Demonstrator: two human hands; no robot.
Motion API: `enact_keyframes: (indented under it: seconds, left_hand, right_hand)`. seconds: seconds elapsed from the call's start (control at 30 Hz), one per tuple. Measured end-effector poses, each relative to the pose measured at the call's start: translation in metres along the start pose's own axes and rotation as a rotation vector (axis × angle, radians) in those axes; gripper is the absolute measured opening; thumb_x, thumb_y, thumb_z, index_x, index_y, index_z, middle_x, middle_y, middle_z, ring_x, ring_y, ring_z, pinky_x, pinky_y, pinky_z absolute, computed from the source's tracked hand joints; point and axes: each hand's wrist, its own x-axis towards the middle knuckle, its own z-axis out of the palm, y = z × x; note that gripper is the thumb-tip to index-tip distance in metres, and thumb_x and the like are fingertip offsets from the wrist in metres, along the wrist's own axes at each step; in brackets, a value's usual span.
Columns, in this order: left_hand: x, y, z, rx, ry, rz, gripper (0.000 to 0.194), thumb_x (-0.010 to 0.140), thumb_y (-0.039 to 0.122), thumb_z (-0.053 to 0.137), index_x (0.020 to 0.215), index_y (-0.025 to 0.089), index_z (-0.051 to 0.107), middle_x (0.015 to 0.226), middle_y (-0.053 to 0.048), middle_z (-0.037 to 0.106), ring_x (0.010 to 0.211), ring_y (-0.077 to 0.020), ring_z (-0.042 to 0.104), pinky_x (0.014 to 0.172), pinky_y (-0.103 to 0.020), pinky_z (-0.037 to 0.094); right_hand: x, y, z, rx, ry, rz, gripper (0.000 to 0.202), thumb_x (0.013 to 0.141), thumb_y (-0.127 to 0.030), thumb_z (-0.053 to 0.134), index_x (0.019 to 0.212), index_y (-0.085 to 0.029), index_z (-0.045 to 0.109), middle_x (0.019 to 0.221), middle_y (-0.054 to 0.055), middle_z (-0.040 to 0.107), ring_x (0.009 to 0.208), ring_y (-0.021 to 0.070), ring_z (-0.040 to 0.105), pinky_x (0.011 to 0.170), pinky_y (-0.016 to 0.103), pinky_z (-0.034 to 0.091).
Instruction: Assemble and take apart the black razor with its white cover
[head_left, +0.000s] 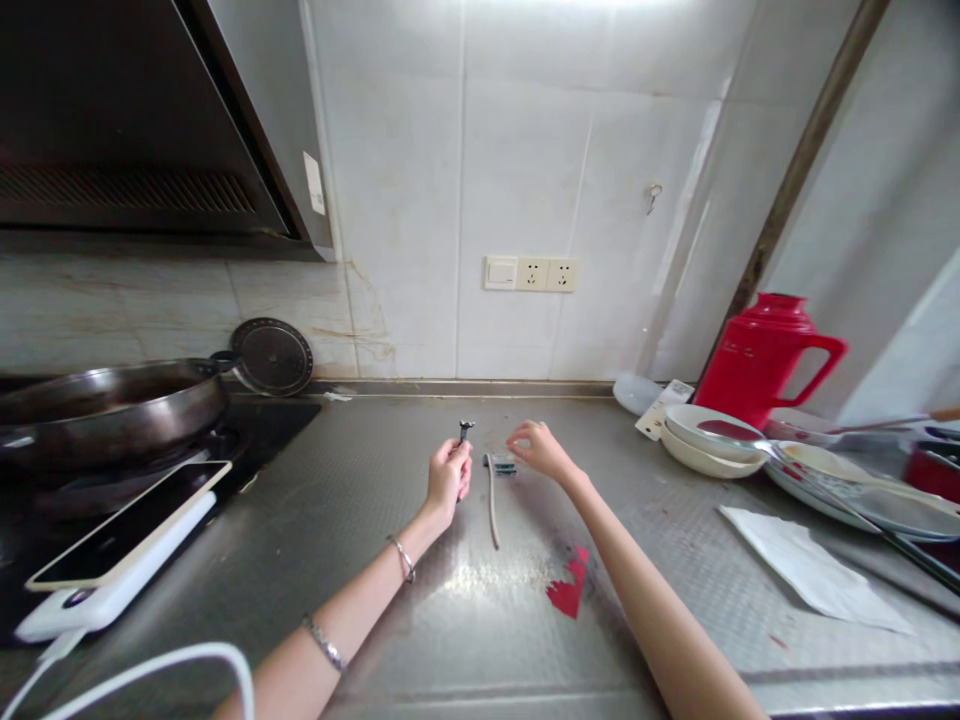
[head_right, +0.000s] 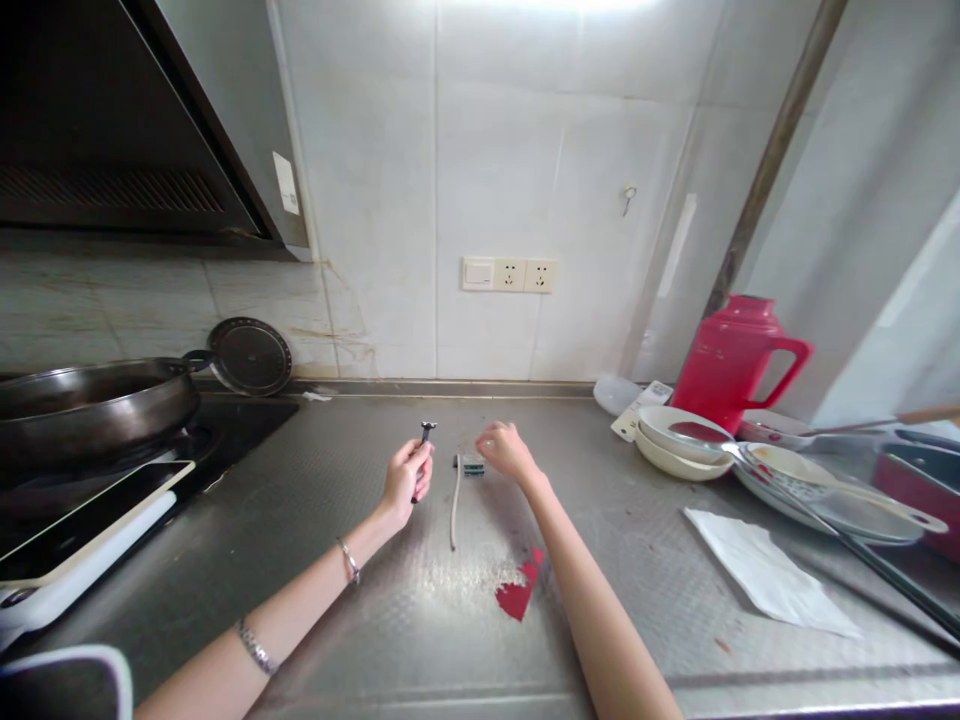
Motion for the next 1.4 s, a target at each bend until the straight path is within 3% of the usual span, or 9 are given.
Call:
enact_keyframes:
  seconds: [0.1, 0.27, 0.93, 1.27, 1.4]
  left_hand:
    - [0.002, -0.002, -0.001, -0.001, 0.001, 0.009, 0.023, 0.075, 0.039, 0.056, 0.073, 0.018, 0.046, 0.051, 0.009, 0.041, 0.030, -0.0020, 0.027, 0.028, -0.015, 0.022]
    - [0.003, -0.004, -0.002, -0.002, 0.011, 0.015, 0.024, 0.075, 0.039, 0.056, 0.073, 0.018, 0.046, 0.051, 0.009, 0.041, 0.030, -0.0022, 0.029, 0.028, -0.016, 0.022]
    - [0.003, -0.002, -0.003, -0.025, 0.007, 0.017, 0.026, 0.073, 0.042, 0.058, 0.075, 0.018, 0.047, 0.051, 0.009, 0.041, 0.030, -0.0018, 0.029, 0.029, -0.016, 0.021]
    - [0.004, -0.003, -0.003, -0.033, 0.013, 0.020, 0.025, 0.073, 0.040, 0.058, 0.074, 0.018, 0.047, 0.051, 0.009, 0.041, 0.030, -0.0019, 0.029, 0.029, -0.016, 0.021]
    - [0.003, -0.003, -0.003, -0.015, 0.020, 0.020, 0.024, 0.073, 0.039, 0.058, 0.073, 0.018, 0.047, 0.051, 0.009, 0.042, 0.030, -0.0019, 0.029, 0.029, -0.016, 0.020]
  right_hand:
    - [0.000, 0.008, 0.015, -0.002, -0.068, -0.098, 0.018, 0.078, -0.022, 0.054, 0.080, -0.018, 0.072, 0.097, 0.008, 0.066, 0.093, 0.0198, 0.054, 0.087, 0.033, 0.035]
    - [-0.005, 0.010, 0.024, 0.020, -0.155, -0.132, 0.021, 0.080, -0.020, 0.051, 0.079, -0.019, 0.071, 0.091, 0.007, 0.068, 0.092, 0.0190, 0.055, 0.086, 0.032, 0.035]
    - [-0.010, 0.005, 0.024, 0.014, -0.164, -0.103, 0.022, 0.081, -0.022, 0.049, 0.078, -0.017, 0.070, 0.089, 0.008, 0.068, 0.089, 0.0171, 0.058, 0.084, 0.026, 0.037]
    - [-0.012, 0.006, 0.025, 0.086, -0.109, -0.106, 0.022, 0.078, -0.018, 0.048, 0.075, -0.015, 0.070, 0.088, 0.008, 0.069, 0.085, 0.0172, 0.060, 0.083, 0.027, 0.039]
    - [-0.012, 0.002, 0.022, 0.153, -0.067, -0.025, 0.022, 0.078, -0.022, 0.049, 0.078, -0.016, 0.070, 0.085, 0.007, 0.070, 0.084, 0.0188, 0.062, 0.081, 0.028, 0.042]
